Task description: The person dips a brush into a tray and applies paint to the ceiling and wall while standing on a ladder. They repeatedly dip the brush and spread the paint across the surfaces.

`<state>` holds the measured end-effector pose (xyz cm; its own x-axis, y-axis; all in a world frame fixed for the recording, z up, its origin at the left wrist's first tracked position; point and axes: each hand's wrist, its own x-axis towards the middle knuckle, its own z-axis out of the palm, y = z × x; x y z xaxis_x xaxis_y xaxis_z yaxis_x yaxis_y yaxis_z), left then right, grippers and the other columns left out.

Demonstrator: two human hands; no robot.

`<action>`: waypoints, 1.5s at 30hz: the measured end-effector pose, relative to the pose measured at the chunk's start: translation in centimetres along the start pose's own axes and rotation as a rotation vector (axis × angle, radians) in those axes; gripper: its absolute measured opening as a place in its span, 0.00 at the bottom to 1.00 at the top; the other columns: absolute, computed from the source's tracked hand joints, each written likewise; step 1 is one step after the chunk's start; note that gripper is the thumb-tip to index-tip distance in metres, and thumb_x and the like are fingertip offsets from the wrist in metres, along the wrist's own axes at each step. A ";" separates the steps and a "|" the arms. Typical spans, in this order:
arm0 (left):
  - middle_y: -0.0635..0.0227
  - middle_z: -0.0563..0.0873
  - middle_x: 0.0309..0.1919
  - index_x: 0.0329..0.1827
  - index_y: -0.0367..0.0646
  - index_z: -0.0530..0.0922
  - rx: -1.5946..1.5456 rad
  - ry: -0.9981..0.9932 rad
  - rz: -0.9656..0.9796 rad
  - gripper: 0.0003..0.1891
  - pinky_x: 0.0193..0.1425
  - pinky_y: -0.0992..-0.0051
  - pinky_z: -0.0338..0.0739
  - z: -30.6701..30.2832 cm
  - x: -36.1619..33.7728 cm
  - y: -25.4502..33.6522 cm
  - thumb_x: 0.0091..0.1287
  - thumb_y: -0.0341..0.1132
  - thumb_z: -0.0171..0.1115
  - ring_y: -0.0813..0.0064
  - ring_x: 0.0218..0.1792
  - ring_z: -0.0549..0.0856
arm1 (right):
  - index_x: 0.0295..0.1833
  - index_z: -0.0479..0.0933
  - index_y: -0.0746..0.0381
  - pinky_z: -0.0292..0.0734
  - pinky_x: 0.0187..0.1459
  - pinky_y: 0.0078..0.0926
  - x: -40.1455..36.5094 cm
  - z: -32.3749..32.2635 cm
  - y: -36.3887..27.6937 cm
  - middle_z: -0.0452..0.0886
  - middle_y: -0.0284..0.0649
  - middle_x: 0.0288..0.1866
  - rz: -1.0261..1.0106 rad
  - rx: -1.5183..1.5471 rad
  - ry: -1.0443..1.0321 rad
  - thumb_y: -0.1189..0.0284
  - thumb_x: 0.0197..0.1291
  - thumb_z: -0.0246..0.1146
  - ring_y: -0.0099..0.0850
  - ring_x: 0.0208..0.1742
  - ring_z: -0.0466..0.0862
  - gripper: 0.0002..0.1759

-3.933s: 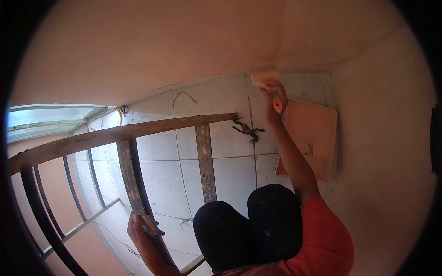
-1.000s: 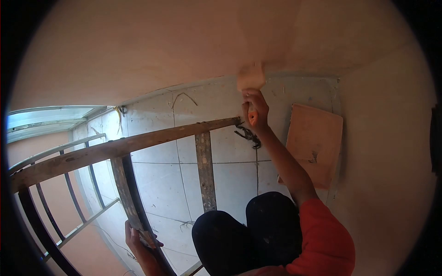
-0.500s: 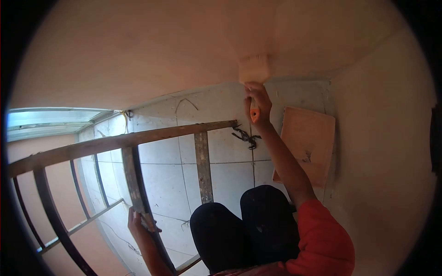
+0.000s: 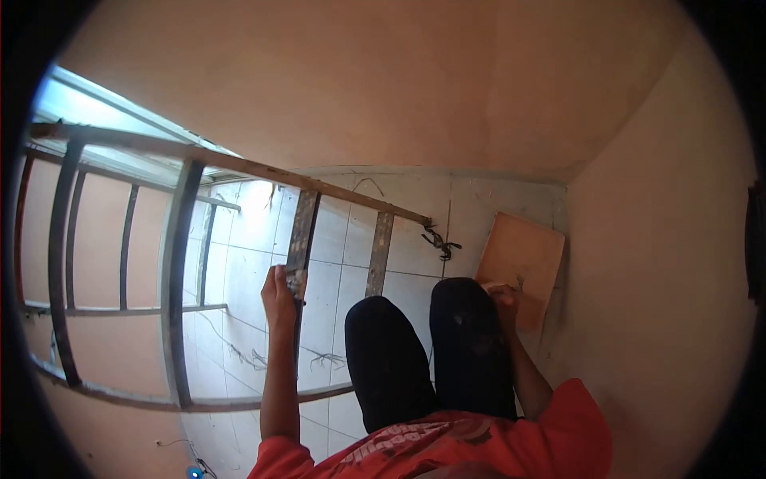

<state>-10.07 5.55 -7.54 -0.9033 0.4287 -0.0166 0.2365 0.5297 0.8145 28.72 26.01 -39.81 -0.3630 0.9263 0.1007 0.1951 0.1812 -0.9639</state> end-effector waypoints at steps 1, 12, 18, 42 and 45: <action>0.64 0.81 0.25 0.42 0.35 0.78 -0.014 0.009 -0.046 0.24 0.22 0.73 0.75 0.3 -0.5 1.1 0.83 0.48 0.45 0.77 0.21 0.79 | 0.40 0.80 0.66 0.78 0.46 0.28 0.2 -1.3 -0.2 0.83 0.41 0.37 -0.015 0.002 -0.001 0.77 0.63 0.63 0.31 0.41 0.84 0.03; 0.54 0.86 0.26 0.44 0.32 0.81 0.283 0.099 0.189 0.26 0.36 0.62 0.80 -0.4 1.4 -2.6 0.81 0.51 0.50 0.64 0.29 0.86 | 0.46 0.82 0.65 0.80 0.47 0.29 2.3 -8.5 -4.1 0.86 0.40 0.42 0.307 0.045 0.088 0.74 0.68 0.62 0.29 0.44 0.85 0.07; 0.48 0.90 0.37 0.51 0.39 0.81 0.304 0.209 0.204 0.24 0.45 0.55 0.80 -0.4 -0.8 0.2 0.80 0.53 0.51 0.48 0.40 0.89 | 0.48 0.82 0.66 0.80 0.49 0.30 2.3 -8.6 -0.4 0.87 0.41 0.44 0.282 -0.051 0.114 0.71 0.67 0.64 0.31 0.45 0.86 0.10; 0.66 0.90 0.37 0.42 0.48 0.84 0.204 -0.510 1.795 0.14 0.42 0.56 0.82 10.2 -26.2 30.8 0.71 0.48 0.59 0.58 0.38 0.89 | 0.41 0.83 0.66 0.80 0.46 0.32 -4.2 0.9 -0.3 0.86 0.40 0.36 0.098 -0.412 -0.615 0.57 0.70 0.64 0.32 0.38 0.85 0.19; 0.64 0.90 0.38 0.41 0.47 0.85 0.280 -0.436 1.681 0.13 0.43 0.56 0.82 10.4 -26.5 31.5 0.70 0.46 0.60 0.57 0.39 0.89 | 0.42 0.83 0.66 0.80 0.46 0.32 -5.1 -1.0 -0.6 0.87 0.41 0.37 0.130 -0.444 -0.570 0.56 0.70 0.64 0.32 0.39 0.85 0.21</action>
<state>25.04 18.51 12.53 0.5047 0.7155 0.4831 0.8185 -0.5745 -0.0043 31.40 21.51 -39.47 -0.7056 0.6560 -0.2680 0.5759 0.3105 -0.7562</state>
